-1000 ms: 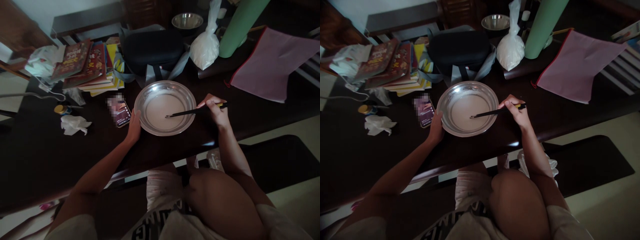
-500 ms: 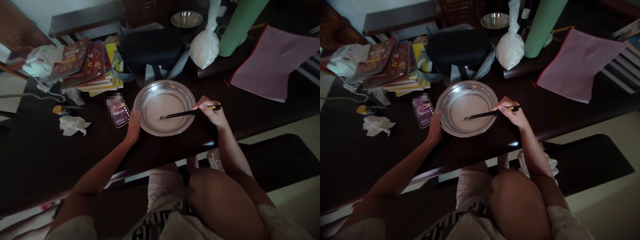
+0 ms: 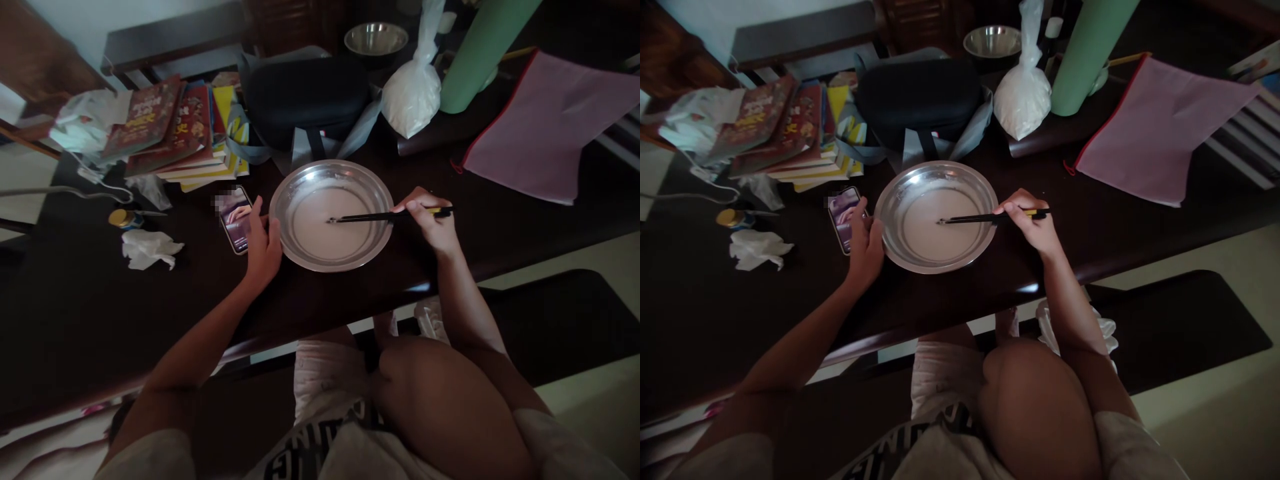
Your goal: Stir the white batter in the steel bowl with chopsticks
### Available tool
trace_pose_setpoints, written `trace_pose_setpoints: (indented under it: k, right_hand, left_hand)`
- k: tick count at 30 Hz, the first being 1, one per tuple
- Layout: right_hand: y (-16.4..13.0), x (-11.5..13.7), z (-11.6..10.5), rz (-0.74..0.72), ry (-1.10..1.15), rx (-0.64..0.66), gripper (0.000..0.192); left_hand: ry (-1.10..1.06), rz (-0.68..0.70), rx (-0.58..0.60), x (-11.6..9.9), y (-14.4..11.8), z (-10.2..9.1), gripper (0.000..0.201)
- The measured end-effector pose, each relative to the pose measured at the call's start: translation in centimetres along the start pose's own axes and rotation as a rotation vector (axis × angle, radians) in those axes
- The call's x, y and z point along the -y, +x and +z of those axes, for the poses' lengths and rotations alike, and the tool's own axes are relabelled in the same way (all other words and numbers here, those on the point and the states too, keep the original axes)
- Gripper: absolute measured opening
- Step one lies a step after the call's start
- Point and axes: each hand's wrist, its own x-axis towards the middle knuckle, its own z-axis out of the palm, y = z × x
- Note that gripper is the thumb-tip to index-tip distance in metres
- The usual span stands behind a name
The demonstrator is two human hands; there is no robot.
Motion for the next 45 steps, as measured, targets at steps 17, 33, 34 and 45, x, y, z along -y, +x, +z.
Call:
trace_pose_setpoints:
  k: [17, 33, 34, 45]
  right_hand:
    - [-0.2, -0.2, -0.1, -0.051, 0.034, 0.028, 0.022]
    - [-0.2, -0.1, -0.2, 0.033, 0.077, -0.010, 0.026]
    - [-0.2, -0.1, -0.2, 0.035, 0.089, 0.028, 0.025]
    - [-0.1, 0.0, -0.2, -0.004, 0.071, 0.045, 0.023]
  left_hand:
    - [0.338, 0.273, -0.038, 0.6, 1.9, -1.4, 0.062]
    - [0.202, 0.280, 0.075, 1.3, 0.1, -0.2, 0.071]
    - [0.203, 0.285, 0.080, 1.3, 0.1, -0.2, 0.071]
    - [0.209, 0.324, 0.111, 0.4, -0.2, 0.0, 0.063]
